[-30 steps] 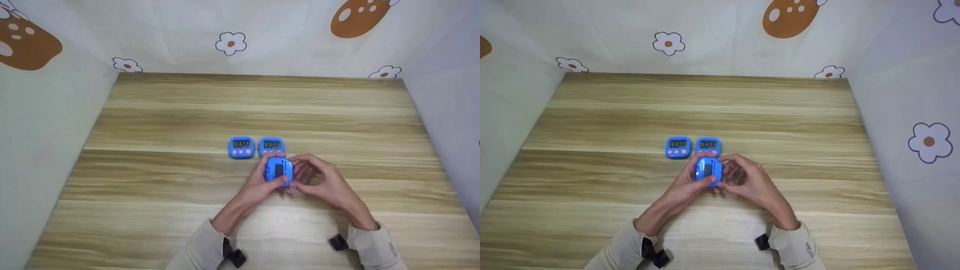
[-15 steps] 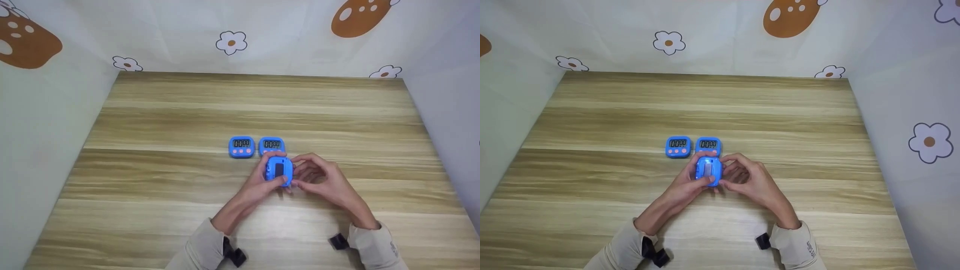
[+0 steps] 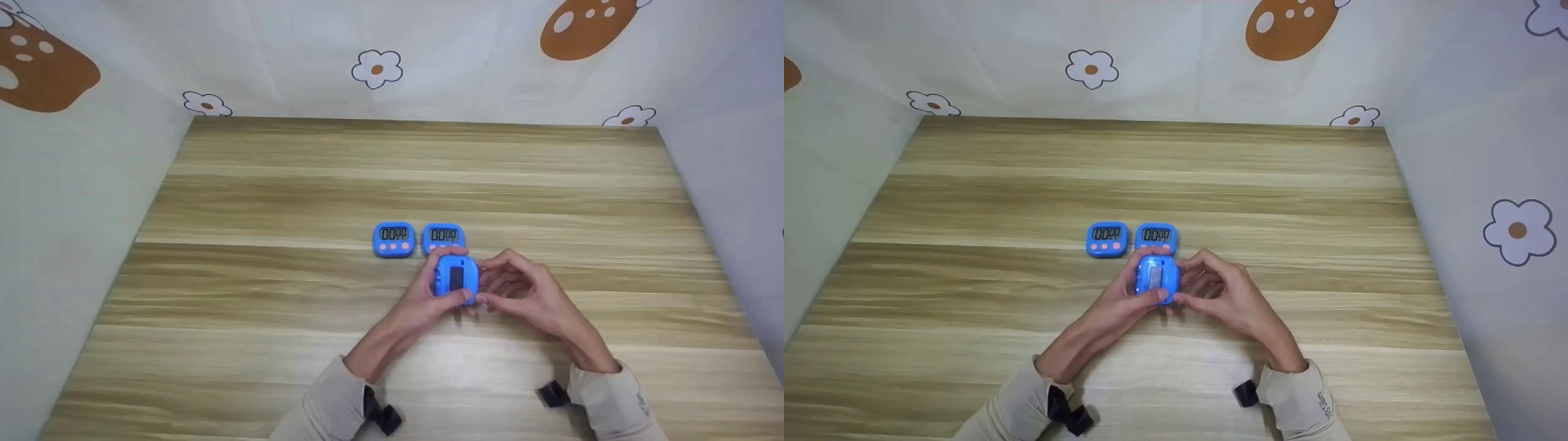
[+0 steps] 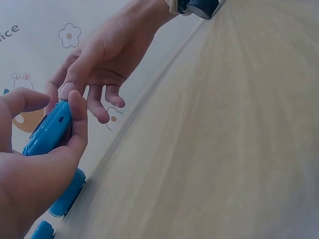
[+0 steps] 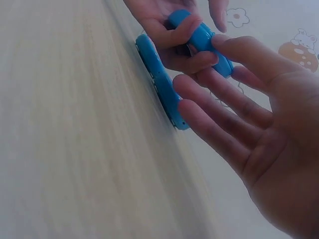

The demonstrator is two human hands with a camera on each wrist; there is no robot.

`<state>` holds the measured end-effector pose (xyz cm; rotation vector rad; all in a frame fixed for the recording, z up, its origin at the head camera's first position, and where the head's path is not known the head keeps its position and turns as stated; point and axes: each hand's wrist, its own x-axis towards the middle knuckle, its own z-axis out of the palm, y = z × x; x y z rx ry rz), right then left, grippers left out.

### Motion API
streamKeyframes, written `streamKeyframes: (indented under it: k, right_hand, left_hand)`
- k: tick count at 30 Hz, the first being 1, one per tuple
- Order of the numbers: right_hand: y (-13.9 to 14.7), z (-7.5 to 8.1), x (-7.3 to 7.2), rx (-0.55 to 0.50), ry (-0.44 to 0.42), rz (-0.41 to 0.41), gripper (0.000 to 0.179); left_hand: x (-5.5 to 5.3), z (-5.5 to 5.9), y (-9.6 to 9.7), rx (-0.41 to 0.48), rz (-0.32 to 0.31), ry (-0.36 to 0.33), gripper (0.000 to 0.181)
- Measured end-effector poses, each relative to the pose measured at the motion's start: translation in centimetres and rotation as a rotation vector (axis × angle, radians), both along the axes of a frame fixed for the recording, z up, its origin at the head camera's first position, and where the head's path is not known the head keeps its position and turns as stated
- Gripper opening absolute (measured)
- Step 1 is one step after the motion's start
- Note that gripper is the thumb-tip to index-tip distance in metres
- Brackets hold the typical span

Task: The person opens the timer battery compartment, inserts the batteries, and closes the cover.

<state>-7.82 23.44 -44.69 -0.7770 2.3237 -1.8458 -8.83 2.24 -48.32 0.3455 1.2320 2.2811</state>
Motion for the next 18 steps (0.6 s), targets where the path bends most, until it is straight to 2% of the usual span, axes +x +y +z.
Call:
streamKeyframes:
  k: [6, 9, 13, 16, 18]
  right_hand:
    - [0.04, -0.05, 0.15, -0.043, -0.067, 0.003, 0.037]
    - [0.06, -0.07, 0.2, -0.046, -0.088, -0.003, 0.037]
    - [-0.02, 0.08, 0.09, -0.004, -0.102, -0.004, 0.039]
    - [-0.14, 0.39, 0.01, 0.072, -0.051, -0.011, 0.043]
    - [-0.15, 0.6, 0.03, 0.12, -0.007, -0.025, 0.048]
  left_hand:
    - [0.08, 0.15, 0.04, 0.025, -0.027, 0.027, 0.064]
    - [0.12, 0.22, 0.03, 0.011, -0.029, 0.034, 0.064]
    - [0.1, 0.19, 0.04, -0.035, 0.017, 0.011, 0.067]
    - [0.06, 0.05, 0.11, -0.085, 0.061, -0.014, 0.067]
    - [0.02, -0.05, 0.15, -0.117, 0.068, -0.006, 0.066]
